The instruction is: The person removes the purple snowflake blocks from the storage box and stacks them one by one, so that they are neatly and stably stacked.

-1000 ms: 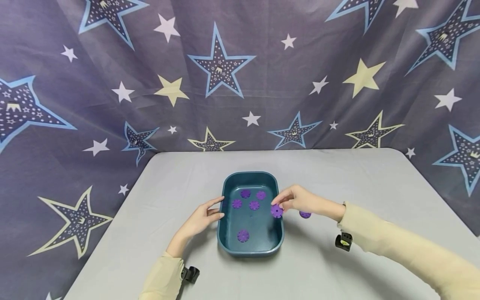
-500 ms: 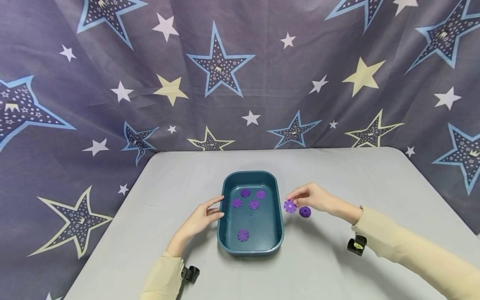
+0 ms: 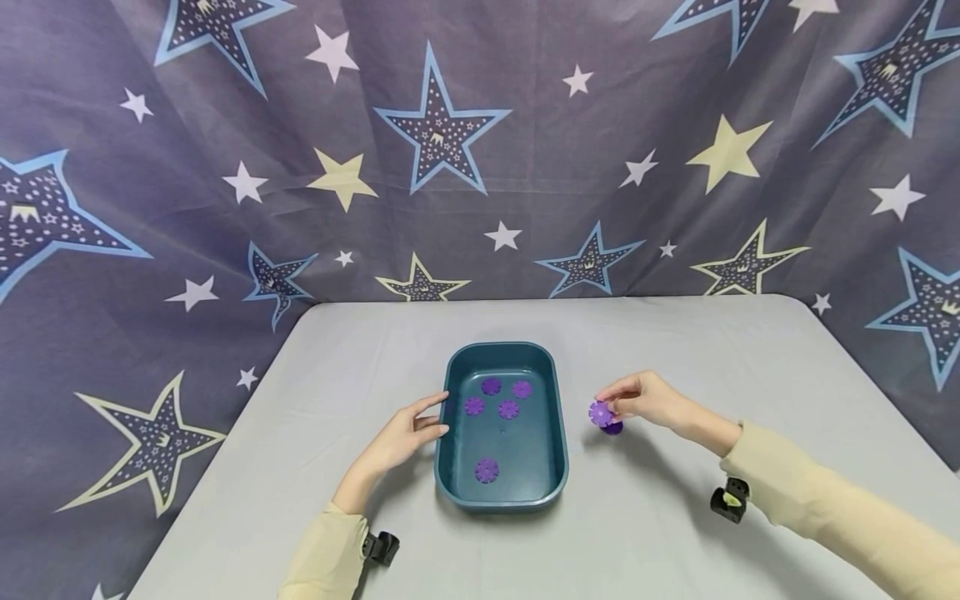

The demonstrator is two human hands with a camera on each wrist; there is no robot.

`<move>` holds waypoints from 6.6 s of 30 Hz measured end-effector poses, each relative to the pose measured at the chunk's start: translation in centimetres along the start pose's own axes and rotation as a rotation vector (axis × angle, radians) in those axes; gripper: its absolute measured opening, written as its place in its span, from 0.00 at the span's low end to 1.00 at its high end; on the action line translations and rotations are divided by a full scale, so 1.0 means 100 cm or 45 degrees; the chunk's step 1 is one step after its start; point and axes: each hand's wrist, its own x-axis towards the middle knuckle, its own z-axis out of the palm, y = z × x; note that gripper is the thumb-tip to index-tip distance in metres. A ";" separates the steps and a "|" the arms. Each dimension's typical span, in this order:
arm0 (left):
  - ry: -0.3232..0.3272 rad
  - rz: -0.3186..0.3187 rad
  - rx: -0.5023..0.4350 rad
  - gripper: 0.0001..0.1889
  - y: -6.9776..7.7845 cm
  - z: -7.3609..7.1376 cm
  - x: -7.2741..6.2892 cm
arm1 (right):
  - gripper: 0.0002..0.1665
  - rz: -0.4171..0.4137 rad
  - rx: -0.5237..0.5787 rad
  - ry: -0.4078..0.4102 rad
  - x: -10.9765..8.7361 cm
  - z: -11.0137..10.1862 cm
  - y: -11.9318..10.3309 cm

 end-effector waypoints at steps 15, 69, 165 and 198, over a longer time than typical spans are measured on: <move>-0.011 -0.011 -0.032 0.28 0.016 0.001 -0.005 | 0.15 0.102 0.045 0.087 0.004 -0.005 0.025; -0.024 0.015 -0.019 0.29 0.003 0.001 -0.002 | 0.13 0.228 0.022 0.143 0.016 -0.003 0.051; -0.030 0.016 -0.055 0.29 0.003 0.000 -0.002 | 0.14 -0.258 -0.528 -0.560 0.067 0.100 -0.056; -0.019 0.008 -0.042 0.28 0.003 0.000 -0.001 | 0.23 -0.183 -0.750 -0.694 0.081 0.130 -0.032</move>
